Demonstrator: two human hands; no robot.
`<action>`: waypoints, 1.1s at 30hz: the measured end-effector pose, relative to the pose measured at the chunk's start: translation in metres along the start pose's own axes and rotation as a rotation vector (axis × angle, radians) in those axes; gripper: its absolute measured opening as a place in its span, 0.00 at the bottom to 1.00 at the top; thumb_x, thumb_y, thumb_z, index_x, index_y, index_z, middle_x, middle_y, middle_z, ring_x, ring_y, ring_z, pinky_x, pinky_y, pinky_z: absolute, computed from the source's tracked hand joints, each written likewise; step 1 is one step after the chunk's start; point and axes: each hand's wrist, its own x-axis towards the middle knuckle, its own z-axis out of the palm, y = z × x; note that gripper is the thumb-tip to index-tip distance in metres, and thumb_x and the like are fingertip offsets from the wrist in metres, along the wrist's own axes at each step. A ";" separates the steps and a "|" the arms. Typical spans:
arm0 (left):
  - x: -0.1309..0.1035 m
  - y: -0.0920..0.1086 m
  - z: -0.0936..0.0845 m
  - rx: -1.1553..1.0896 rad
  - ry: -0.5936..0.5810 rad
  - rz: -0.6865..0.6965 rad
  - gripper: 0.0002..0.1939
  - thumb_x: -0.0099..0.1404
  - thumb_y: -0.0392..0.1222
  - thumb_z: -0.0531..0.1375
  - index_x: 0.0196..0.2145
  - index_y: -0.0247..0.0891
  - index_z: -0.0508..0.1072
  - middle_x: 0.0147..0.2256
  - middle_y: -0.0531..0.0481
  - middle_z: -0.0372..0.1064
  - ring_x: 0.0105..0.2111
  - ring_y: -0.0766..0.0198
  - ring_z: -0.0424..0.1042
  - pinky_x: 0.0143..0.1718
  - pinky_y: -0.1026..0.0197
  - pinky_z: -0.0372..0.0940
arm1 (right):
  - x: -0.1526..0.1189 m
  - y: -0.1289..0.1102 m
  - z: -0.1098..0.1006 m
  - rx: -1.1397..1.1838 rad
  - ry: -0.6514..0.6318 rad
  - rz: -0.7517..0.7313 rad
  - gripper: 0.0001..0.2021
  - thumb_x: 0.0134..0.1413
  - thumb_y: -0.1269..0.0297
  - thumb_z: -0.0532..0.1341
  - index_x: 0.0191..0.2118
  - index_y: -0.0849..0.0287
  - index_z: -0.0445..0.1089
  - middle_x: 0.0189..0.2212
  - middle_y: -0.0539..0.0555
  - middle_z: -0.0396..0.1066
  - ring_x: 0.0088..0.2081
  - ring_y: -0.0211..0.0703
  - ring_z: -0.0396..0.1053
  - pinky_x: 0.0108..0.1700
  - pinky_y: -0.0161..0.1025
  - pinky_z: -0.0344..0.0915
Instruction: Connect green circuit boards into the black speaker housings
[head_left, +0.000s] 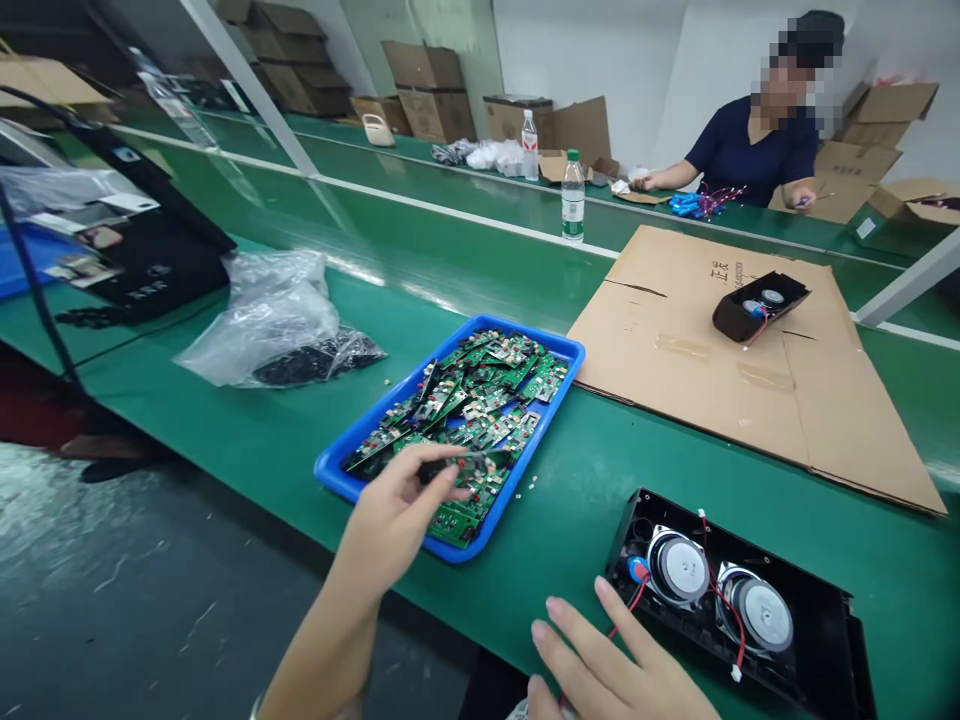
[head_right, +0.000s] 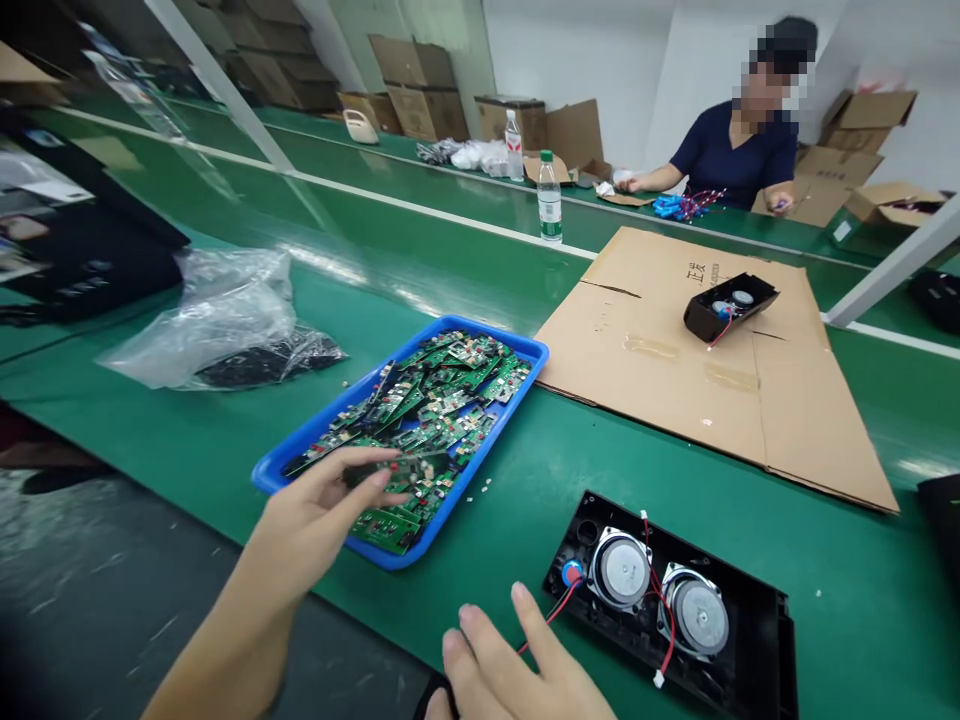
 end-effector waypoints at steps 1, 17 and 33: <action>-0.008 0.002 0.004 -0.097 -0.048 -0.020 0.14 0.60 0.49 0.55 0.39 0.38 0.70 0.35 0.48 0.71 0.25 0.60 0.75 0.30 0.58 0.71 | -0.003 -0.002 0.014 -0.019 0.058 0.005 0.15 0.63 0.75 0.51 0.28 0.57 0.68 0.33 0.51 0.75 0.42 0.41 0.70 0.46 0.43 0.70; -0.052 0.033 0.064 -0.884 -0.556 -0.232 0.21 0.51 0.51 0.69 0.42 0.41 0.78 0.31 0.51 0.72 0.23 0.69 0.66 0.20 0.69 0.62 | 0.002 0.023 -0.048 0.242 -0.129 0.548 0.19 0.68 0.55 0.43 0.54 0.61 0.60 0.30 0.54 0.66 0.27 0.38 0.67 0.25 0.31 0.65; -0.066 0.049 0.077 -1.212 -0.532 -0.403 0.26 0.42 0.54 0.73 0.37 0.36 0.80 0.25 0.51 0.70 0.23 0.64 0.71 0.23 0.63 0.72 | 0.003 0.034 -0.046 0.413 -0.003 0.473 0.21 0.67 0.48 0.39 0.32 0.56 0.58 0.18 0.43 0.56 0.16 0.31 0.53 0.18 0.29 0.51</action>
